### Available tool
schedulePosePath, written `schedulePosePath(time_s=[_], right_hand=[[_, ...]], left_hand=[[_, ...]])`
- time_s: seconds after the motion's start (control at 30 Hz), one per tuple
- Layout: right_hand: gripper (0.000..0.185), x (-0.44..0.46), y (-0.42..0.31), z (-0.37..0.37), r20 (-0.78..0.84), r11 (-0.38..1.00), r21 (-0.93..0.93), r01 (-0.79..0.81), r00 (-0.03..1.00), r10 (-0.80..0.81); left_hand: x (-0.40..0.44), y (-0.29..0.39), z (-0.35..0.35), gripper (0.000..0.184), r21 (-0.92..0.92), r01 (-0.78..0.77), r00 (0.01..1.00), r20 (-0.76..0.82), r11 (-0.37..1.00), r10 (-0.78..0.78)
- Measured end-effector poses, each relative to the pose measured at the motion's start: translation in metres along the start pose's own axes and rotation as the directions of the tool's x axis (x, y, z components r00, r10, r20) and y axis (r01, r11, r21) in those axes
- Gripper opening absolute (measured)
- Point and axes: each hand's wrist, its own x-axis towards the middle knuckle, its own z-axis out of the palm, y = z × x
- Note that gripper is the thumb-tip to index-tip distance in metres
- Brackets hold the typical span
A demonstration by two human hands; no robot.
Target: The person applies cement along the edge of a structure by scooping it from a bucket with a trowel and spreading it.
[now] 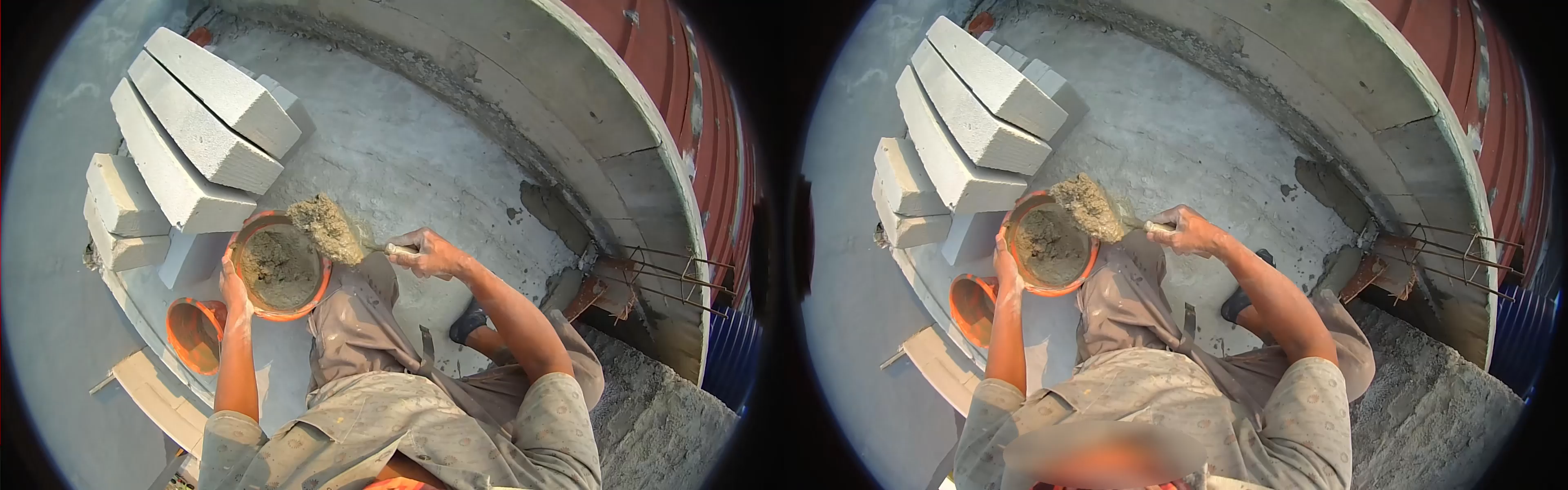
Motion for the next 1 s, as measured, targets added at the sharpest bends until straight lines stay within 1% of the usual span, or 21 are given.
schedulePosePath(time_s=[0.03, 0.1, 0.17, 0.2, 0.23, 0.3, 0.33, 0.4, 0.5, 0.53, 0.6, 0.63, 0.67, 0.77, 0.87, 0.9, 0.97, 1.0], right_hand=[[0.041, -0.014, -0.006, -0.027, 0.042, 0.988, 0.071, -0.136, 0.990, 0.133], [0.039, -0.039, 0.010, -0.072, -0.116, 0.979, 0.023, -0.204, 0.972, 0.205], [0.037, -0.067, 0.032, -0.114, -0.310, 0.962, -0.044, -0.268, 0.919, 0.242], [0.035, -0.078, 0.055, -0.134, -0.457, 0.948, -0.244, -0.204, 0.887, 0.073], [0.033, -0.086, 0.079, -0.152, -0.553, 0.882, -0.440, -0.166, 0.825, -0.121], [0.033, -0.103, 0.109, -0.177, -0.655, 0.741, -0.601, -0.299, 0.716, -0.241], [0.033, -0.105, 0.124, -0.184, -0.704, 0.685, -0.596, -0.418, 0.682, -0.197], [0.034, -0.107, 0.149, -0.190, -0.803, 0.538, -0.546, -0.642, 0.584, -0.118], [0.034, -0.097, 0.174, -0.172, -0.935, 0.654, -0.299, -0.695, 0.351, -0.055], [0.033, -0.092, 0.174, -0.166, -0.923, 0.700, -0.293, -0.651, 0.384, -0.030], [0.031, -0.083, 0.176, -0.149, -0.898, 0.784, -0.258, -0.564, 0.440, 0.021], [0.031, -0.075, 0.181, -0.143, -0.893, 0.826, -0.201, -0.527, 0.446, 0.067], [0.031, -0.067, 0.185, -0.140, -0.884, 0.862, -0.142, -0.487, 0.453, 0.110], [0.033, -0.051, 0.198, -0.146, -0.841, 0.828, 0.140, -0.544, 0.376, 0.389], [0.035, -0.075, 0.234, -0.158, -0.847, 0.784, 0.148, -0.602, 0.332, 0.415], [0.035, -0.086, 0.237, -0.159, -0.837, 0.781, 0.223, -0.583, 0.297, 0.460], [0.035, -0.111, 0.239, -0.156, -0.808, 0.765, 0.361, -0.534, 0.230, 0.542], [0.035, -0.120, 0.241, -0.153, -0.786, 0.766, 0.428, -0.480, 0.220, 0.577]], left_hand=[[-0.001, 0.001, 0.001, 0.052, -0.009, 0.009, 1.000, 0.011, 1.000, -0.009], [0.001, -0.003, -0.004, 0.053, -0.010, 0.015, 1.000, 0.025, 1.000, -0.014], [0.009, -0.013, -0.013, 0.054, 0.000, 0.006, 0.999, 0.034, 1.000, -0.006], [0.014, -0.019, -0.018, 0.053, 0.076, -0.020, 1.000, 0.013, 0.997, 0.019], [0.012, -0.018, -0.016, 0.053, 0.077, -0.005, 1.000, -0.004, 0.997, 0.005], [0.002, -0.008, -0.010, 0.053, 0.091, 0.022, 0.999, -0.039, 0.996, -0.018], [0.001, -0.006, -0.009, 0.053, 0.080, 0.037, 0.998, -0.045, 0.996, -0.033], [0.000, -0.004, -0.006, 0.054, 0.059, 0.068, 0.997, -0.042, 0.996, -0.065], [0.001, -0.004, -0.004, 0.054, 0.042, 0.053, 0.998, -0.021, 0.998, -0.052], [-0.005, 0.000, 0.002, 0.054, 0.052, 0.051, 0.998, -0.045, 0.997, -0.049], [0.002, -0.007, -0.004, 0.054, 0.083, 0.026, 0.999, -0.035, 0.996, -0.023], [0.007, -0.012, -0.008, 0.054, 0.097, 0.012, 1.000, -0.025, 0.995, -0.009], [0.013, -0.016, -0.013, 0.057, 0.064, 0.012, 1.000, 0.008, 0.998, -0.013], [0.012, -0.012, -0.013, 0.057, 0.025, 0.075, 0.997, 0.030, 0.997, -0.075], [0.014, -0.016, -0.017, 0.057, 0.043, 0.088, 0.996, -0.001, 0.995, -0.088], [0.015, -0.017, -0.019, 0.057, 0.041, 0.095, 0.995, -0.016, 0.995, -0.094], [0.018, -0.022, -0.023, 0.057, 0.006, 0.102, 0.995, 0.007, 0.995, -0.102], [0.019, -0.024, -0.025, 0.057, -0.013, 0.106, 0.994, 0.017, 0.994, -0.106]])
